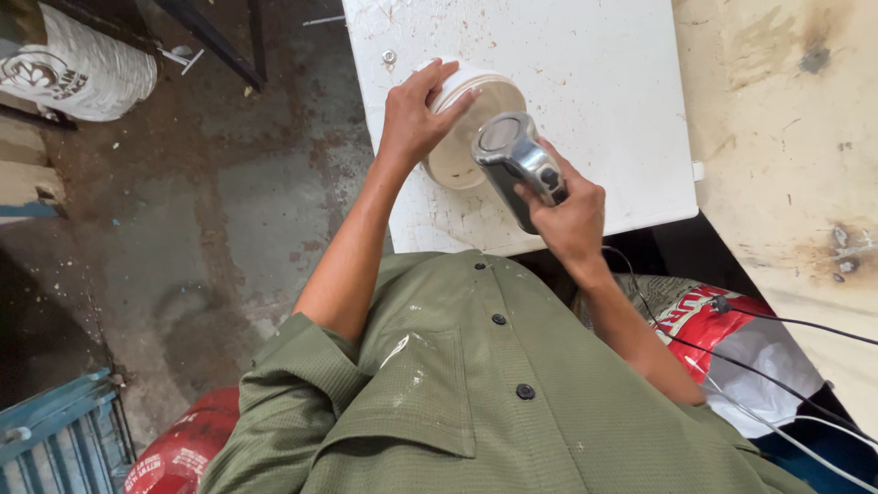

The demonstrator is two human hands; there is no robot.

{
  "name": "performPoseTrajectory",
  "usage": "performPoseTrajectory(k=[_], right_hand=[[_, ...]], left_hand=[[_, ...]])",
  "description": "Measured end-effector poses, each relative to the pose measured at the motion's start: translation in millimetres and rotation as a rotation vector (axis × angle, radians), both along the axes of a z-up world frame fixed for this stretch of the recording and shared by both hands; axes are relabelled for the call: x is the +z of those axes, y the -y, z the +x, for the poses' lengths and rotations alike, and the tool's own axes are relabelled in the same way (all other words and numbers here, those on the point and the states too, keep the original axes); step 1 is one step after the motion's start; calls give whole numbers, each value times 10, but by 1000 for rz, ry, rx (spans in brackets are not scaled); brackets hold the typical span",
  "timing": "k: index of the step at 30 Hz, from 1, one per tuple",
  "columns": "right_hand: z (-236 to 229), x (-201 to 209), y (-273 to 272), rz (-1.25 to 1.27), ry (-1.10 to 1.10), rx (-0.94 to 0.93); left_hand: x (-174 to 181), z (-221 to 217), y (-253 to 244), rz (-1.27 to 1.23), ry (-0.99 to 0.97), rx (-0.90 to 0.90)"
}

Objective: The person pours a liquid from a silver electric kettle into a white bucket containing a beige substance. The person holds the bucket with the left hand and the kettle with the right hand, tilting the kettle to pour the liquid into the bucket.

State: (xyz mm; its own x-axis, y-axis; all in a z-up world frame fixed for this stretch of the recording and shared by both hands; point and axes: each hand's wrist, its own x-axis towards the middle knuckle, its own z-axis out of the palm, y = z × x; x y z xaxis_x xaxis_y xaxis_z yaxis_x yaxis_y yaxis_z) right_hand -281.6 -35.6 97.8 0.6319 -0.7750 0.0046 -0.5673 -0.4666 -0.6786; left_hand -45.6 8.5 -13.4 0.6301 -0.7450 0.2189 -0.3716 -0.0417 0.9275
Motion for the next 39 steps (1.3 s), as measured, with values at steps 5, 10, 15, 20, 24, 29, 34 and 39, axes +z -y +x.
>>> performPoseTrajectory(k=[5,10,15,20,24,29,34,39], right_hand=[[55,131,-111,48,25,51],[25,244,-141,39,36,45],[100,265,-152,98,-156,-25],[52,351,-172,44,1,50],[97,319,-210,98,-64,-1],[112,368,-254,67,-9,23],[124,351,-242,56,-10,34],[105,383,-155,50,51,33]], left_hand=[[101,19,14,68,-31,0],[103,-1,-88,88,-22,62],[44,-22,-62,39,-21,70],[4,-18,-100,-88,34,71],[9,-57,-101,182,-123,69],[16,-46,-119,-28,-32,61],[-36,-52,-145,139,-103,106],[-67,-11,-167,30,-49,107]])
